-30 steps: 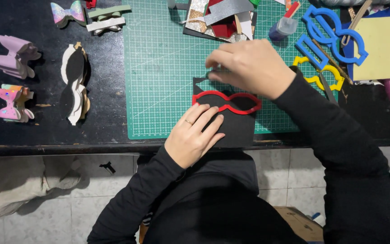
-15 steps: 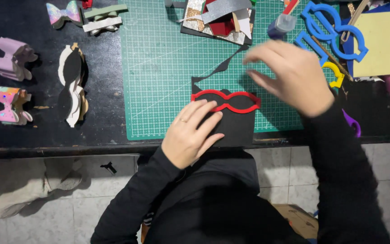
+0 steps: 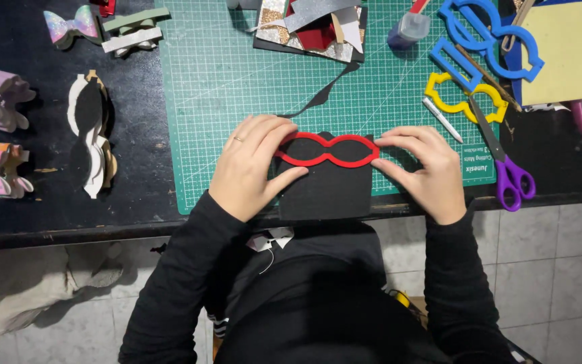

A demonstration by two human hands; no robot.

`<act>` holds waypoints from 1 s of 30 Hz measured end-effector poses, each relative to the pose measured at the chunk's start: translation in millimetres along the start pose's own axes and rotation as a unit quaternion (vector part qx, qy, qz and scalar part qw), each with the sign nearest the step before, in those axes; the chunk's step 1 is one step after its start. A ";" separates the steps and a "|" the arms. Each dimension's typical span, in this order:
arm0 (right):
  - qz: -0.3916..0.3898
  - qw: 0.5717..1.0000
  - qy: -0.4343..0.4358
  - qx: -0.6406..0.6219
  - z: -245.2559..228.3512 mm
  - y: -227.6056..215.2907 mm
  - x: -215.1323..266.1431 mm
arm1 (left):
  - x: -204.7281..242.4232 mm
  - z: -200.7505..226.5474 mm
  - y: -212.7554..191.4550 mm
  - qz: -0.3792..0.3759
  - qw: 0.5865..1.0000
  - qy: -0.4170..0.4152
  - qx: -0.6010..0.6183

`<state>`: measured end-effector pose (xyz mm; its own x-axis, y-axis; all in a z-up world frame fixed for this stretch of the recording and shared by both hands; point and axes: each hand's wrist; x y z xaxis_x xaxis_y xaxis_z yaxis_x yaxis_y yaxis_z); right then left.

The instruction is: The recorder is tracing a bow template onto black leather and cutting it out with scissors.

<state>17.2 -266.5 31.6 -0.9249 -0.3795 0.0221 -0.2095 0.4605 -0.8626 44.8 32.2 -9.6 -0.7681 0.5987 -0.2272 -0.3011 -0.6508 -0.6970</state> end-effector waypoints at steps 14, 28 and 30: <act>-0.004 1.000 0.002 -0.017 4.9 2.2 1.1 | -0.2 -0.4 2.1 -0.001 1.000 -0.005 0.002; -0.010 1.000 0.005 -0.022 1.9 1.1 0.8 | 0.2 -1.1 -1.0 -0.001 1.000 0.008 0.028; -0.011 1.000 0.007 -0.024 1.5 0.9 0.9 | 0.6 -1.8 0.0 0.000 1.000 0.004 0.026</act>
<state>16.6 -267.7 30.1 -0.9243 -0.3785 0.0490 -0.2450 0.4898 -0.8367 45.4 33.3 -10.9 -0.7636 0.6026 -0.2318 -0.3307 -0.6734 -0.6612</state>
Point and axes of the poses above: each hand's wrist, its own x-axis away from the middle knuckle, its own y-axis out of the palm, z = x × y, and after that the axes turned 15 degrees about -z, right-handed
